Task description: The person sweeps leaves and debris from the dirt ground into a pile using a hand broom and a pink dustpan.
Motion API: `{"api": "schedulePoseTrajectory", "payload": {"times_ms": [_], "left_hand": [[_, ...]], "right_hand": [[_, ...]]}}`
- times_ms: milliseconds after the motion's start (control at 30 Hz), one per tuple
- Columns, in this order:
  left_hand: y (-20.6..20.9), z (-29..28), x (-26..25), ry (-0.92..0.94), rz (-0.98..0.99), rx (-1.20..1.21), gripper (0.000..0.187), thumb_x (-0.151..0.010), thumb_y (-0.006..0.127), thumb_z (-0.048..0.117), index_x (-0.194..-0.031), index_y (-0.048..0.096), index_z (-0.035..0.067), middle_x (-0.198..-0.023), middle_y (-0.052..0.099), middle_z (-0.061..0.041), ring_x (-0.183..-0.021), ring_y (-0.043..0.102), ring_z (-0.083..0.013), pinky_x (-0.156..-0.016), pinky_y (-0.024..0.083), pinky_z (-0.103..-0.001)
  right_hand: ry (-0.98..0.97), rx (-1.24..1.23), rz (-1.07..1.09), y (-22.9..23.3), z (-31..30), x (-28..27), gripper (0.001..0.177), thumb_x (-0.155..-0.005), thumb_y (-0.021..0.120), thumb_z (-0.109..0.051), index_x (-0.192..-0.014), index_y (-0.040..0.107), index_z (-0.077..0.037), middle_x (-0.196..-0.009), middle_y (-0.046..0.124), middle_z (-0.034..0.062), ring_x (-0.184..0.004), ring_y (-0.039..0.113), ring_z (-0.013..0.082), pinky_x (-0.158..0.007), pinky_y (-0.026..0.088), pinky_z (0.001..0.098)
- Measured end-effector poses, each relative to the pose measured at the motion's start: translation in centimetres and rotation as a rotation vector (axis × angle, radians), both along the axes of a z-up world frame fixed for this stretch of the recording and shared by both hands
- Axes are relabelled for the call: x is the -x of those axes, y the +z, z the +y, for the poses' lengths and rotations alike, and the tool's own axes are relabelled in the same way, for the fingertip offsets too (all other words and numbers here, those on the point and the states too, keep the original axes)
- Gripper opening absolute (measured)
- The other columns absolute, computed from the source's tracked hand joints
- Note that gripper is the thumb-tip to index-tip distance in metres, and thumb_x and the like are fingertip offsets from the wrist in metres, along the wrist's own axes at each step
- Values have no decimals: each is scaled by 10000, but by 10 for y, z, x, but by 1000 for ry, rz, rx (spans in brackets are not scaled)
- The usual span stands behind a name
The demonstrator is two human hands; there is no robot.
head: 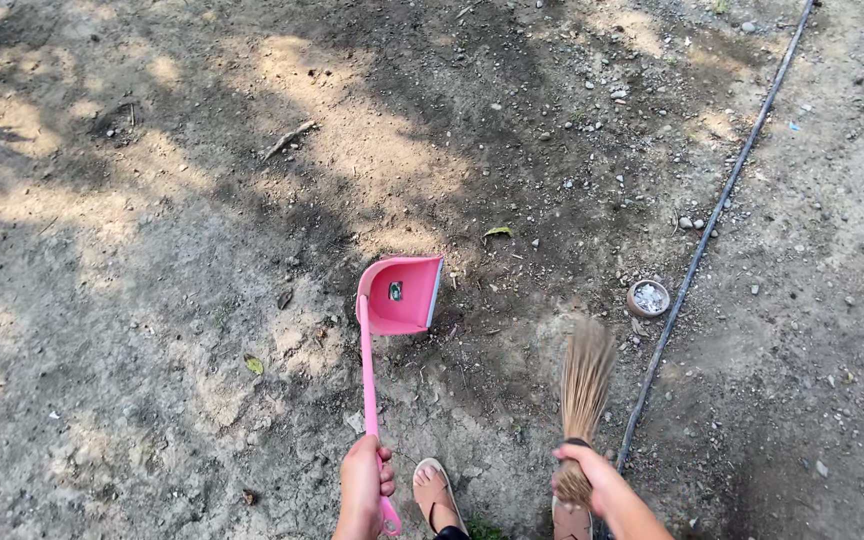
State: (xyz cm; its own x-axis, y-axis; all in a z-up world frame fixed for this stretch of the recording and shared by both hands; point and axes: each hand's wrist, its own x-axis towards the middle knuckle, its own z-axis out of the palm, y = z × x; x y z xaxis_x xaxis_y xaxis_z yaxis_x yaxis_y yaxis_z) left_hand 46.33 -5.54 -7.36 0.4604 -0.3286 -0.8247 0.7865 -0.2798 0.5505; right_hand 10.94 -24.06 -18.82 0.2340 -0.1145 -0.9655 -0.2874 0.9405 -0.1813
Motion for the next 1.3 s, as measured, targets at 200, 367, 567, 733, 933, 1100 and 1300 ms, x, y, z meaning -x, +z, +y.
{"api": "schedulePoseTrajectory", "payload": {"times_ms": [200, 367, 567, 733, 933, 1100, 1300], "left_hand": [[11, 11, -39, 14, -10, -32, 135, -958, 489, 222, -949, 500, 87, -758, 516, -44, -457, 339, -108, -370, 234, -282], [16, 5, -72, 88, -12, 31, 138, -962, 483, 210, -928, 477, 76, -763, 511, -37, -463, 324, -95, -369, 223, -279], [18, -19, -86, 49, -51, 21, 104, -933, 467, 165, -907, 474, 64, -774, 518, -51, -495, 345, -95, -390, 247, -274], [23, -43, -76, 24, -29, 8, 86, -921, 472, 149, -920, 482, 64, -782, 520, -53, -494, 342, -98, -387, 251, -279], [27, -66, -62, 20, 3, 14, 114, -924, 477, 172, -915, 481, 59, -781, 513, -46, -486, 336, -94, -374, 229, -273], [27, -105, -60, 35, -32, -26, 114, -928, 478, 171, -919, 477, 57, -789, 521, -49, -486, 344, -93, -375, 241, -274], [1, -172, -45, 73, 19, -10, 148, -958, 492, 216, -932, 481, 70, -792, 524, -52, -491, 338, -90, -376, 231, -269]], "right_hand": [[100, -142, -55, -41, 53, -168, 318, -812, 758, -215, -1030, 583, -64, -742, 662, 162, -605, 678, 317, -581, 597, 485], [252, -113, -170, -22, 51, -161, 425, -813, 818, -191, -1120, 580, -19, -740, 671, 135, -572, 681, 295, -546, 618, 473], [80, 100, 49, 57, 0, -44, 582, -804, 730, 6, -1262, 419, -172, -768, 666, 196, -593, 675, 338, -563, 598, 502], [-302, 272, 96, 19, -53, -46, 471, -798, 710, -29, -1198, 479, -118, -719, 618, 170, -570, 641, 332, -513, 551, 483], [-4, 74, -4, -55, -61, -169, 569, -758, 789, -69, -1279, 576, 15, -778, 688, 211, -580, 679, 354, -523, 571, 470], [133, -18, -275, -27, -77, -198, 1126, -770, 717, 57, -1618, 145, -415, -934, 688, 203, -596, 668, 327, -558, 567, 476], [43, 53, -61, 56, -147, -29, 1103, -736, 686, 62, -1607, 204, -413, -829, 639, 182, -567, 601, 308, -505, 535, 454]]}}
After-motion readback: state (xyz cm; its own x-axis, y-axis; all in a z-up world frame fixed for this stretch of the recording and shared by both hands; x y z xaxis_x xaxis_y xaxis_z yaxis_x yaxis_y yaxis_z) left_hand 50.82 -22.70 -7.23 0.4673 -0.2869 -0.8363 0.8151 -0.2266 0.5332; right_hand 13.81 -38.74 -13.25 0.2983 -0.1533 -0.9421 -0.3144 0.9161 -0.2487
